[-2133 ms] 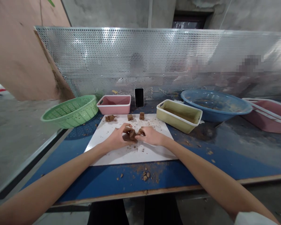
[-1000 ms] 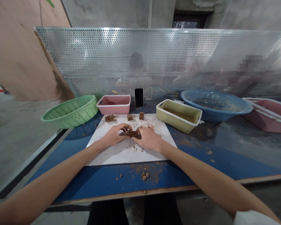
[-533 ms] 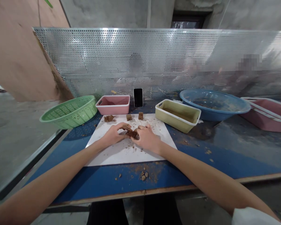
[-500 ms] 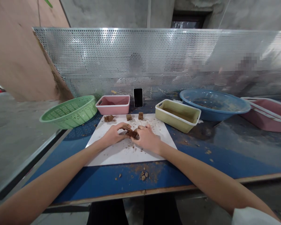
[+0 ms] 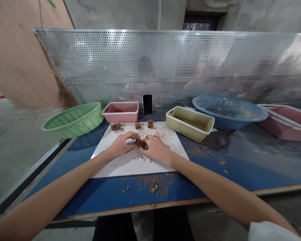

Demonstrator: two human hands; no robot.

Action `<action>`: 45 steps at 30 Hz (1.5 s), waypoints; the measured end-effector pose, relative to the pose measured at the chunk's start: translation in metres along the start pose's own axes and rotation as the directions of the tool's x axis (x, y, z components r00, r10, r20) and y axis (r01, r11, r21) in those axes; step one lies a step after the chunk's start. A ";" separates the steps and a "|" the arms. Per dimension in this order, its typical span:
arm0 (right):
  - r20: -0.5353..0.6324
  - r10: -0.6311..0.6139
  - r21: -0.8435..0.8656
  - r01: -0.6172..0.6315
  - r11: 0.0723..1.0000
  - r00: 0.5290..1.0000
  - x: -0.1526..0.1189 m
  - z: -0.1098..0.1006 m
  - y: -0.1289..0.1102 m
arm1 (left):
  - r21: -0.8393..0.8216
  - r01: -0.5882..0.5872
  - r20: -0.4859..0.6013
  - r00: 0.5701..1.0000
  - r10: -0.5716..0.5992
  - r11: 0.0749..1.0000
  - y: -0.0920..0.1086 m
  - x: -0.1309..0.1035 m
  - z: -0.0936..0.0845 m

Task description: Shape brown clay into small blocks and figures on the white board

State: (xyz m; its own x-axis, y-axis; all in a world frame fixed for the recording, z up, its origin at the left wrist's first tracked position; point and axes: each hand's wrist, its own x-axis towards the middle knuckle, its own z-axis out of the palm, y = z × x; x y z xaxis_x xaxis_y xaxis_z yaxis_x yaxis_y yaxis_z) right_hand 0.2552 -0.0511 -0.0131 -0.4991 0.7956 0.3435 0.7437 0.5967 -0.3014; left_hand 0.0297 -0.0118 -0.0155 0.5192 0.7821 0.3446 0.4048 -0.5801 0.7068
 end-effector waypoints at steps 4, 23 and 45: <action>0.001 0.001 -0.005 -0.001 1.000 1.000 0.000 0.002 0.001 | 0.000 -0.010 -0.003 1.000 0.010 1.000 0.000 0.000 0.000; 0.079 0.013 -0.033 -0.010 0.999 0.997 0.000 -0.007 0.007 | 0.040 -0.008 0.001 1.000 0.008 0.999 0.004 -0.002 -0.002; -0.046 0.055 -0.021 -0.056 0.998 0.997 -0.001 0.004 0.007 | 0.043 -0.040 -0.003 0.999 0.040 0.998 0.002 -0.001 0.000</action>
State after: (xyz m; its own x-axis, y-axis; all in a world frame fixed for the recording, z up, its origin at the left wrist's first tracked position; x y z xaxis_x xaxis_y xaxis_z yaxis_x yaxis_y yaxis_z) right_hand 0.2593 -0.0475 -0.0193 -0.4367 0.8212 0.3672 0.7794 0.5492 -0.3015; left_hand 0.0307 -0.0137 -0.0143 0.5325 0.7589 0.3748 0.4159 -0.6203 0.6650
